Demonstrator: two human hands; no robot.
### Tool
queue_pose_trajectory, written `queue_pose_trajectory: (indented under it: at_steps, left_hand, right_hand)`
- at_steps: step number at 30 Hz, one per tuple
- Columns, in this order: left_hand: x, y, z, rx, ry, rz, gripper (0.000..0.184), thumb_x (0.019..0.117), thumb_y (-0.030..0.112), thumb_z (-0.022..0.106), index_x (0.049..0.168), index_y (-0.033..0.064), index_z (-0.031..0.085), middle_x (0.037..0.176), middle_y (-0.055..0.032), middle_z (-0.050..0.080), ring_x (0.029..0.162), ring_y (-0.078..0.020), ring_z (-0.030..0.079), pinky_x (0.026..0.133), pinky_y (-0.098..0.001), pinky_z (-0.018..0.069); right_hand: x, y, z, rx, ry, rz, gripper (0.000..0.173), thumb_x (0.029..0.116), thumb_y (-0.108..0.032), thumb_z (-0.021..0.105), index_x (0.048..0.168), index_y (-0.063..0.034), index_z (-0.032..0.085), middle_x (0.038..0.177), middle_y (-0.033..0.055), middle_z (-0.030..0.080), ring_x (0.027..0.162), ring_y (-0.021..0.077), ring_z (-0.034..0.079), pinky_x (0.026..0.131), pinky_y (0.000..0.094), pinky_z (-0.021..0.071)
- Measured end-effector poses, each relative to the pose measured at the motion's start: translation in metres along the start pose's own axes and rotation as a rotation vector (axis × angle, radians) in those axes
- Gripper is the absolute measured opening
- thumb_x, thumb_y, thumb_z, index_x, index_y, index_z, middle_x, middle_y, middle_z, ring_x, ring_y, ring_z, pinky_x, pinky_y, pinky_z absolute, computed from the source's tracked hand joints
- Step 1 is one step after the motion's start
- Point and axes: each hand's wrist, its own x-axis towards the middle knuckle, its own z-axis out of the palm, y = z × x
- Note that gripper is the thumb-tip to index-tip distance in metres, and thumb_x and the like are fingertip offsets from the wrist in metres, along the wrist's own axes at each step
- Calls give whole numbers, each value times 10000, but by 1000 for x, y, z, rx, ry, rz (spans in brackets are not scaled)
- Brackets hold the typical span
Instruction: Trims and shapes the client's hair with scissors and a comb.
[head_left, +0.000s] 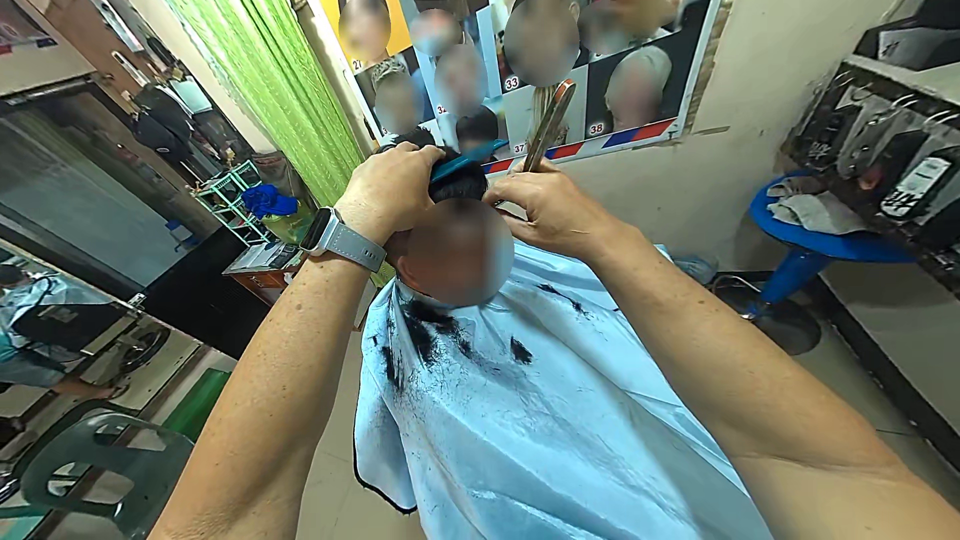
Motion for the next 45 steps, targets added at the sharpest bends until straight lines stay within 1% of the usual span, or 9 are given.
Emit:
queue_pose_trajectory:
  at_steps: [8,17,22,23,26,28,31,37,45]
  left_hand:
    - [0,0,0,0,14,-3,920,693,611,850,1469,229,536,1430,-113,578,1261,-341,595,970,-628,500]
    - [1,-1,2,-3,16,1,920,691,613,851,1466,228,538,1415,-117,582,1238,-343,606,957,-620,509]
    - [0,-2,1,-14,26,10,890,712,600,842,1462,225,544,1416,-111,582,1239,-331,608,954,-611,516]
    - [0,-2,1,-14,25,12,886,718,594,841,1465,224,543,1421,-113,579,1244,-334,605,955,-612,515]
    - [0,-3,2,-7,20,19,900,710,580,857,1470,219,538,1424,-116,577,1250,-337,601,960,-614,513]
    - [-1,-3,1,-10,13,17,930,694,585,864,1480,218,531,1436,-120,569,1255,-339,597,967,-619,507]
    - [-1,-4,1,-1,1,15,968,682,626,859,1494,229,513,1457,-112,554,1269,-336,590,976,-618,504]
    - [0,-3,1,11,3,11,991,671,619,861,1498,205,505,1449,-137,554,1247,-354,600,962,-622,506]
    - [0,-3,2,17,6,-7,974,671,632,847,1488,219,512,1439,-140,557,1221,-361,612,930,-627,517]
  right_hand:
    - [2,-3,-1,-26,-17,11,172,1004,-175,578,1086,-126,720,1046,45,745,1081,224,666,1067,460,436]
    - [3,-4,-2,-73,-36,15,163,1010,-201,579,1085,-140,710,1034,40,738,1099,255,648,1029,481,442]
    - [4,-7,-5,-100,-73,-9,136,992,-172,595,1045,-126,712,1024,57,739,1075,268,664,1035,493,451]
    - [4,-8,-7,-81,-60,-9,140,992,-170,597,1048,-125,718,1039,57,741,1081,257,667,1041,494,450]
    - [1,-13,-13,25,98,30,183,1007,-166,587,1094,-110,739,1092,63,745,1107,209,680,1083,477,450]
    - [-5,-19,-13,43,160,84,188,1007,-182,590,1098,-131,747,1099,49,734,1106,188,665,1033,437,480]
    - [-19,-29,-2,27,183,198,185,1003,-193,603,1094,-127,750,1040,70,709,1036,215,662,944,459,500]
    - [-35,-40,24,14,276,309,180,996,-204,613,1080,-112,743,1044,72,721,1030,218,670,931,474,499]
    - [-33,-41,33,20,298,332,170,990,-199,621,1064,-126,756,1057,72,711,1030,213,661,911,460,493]
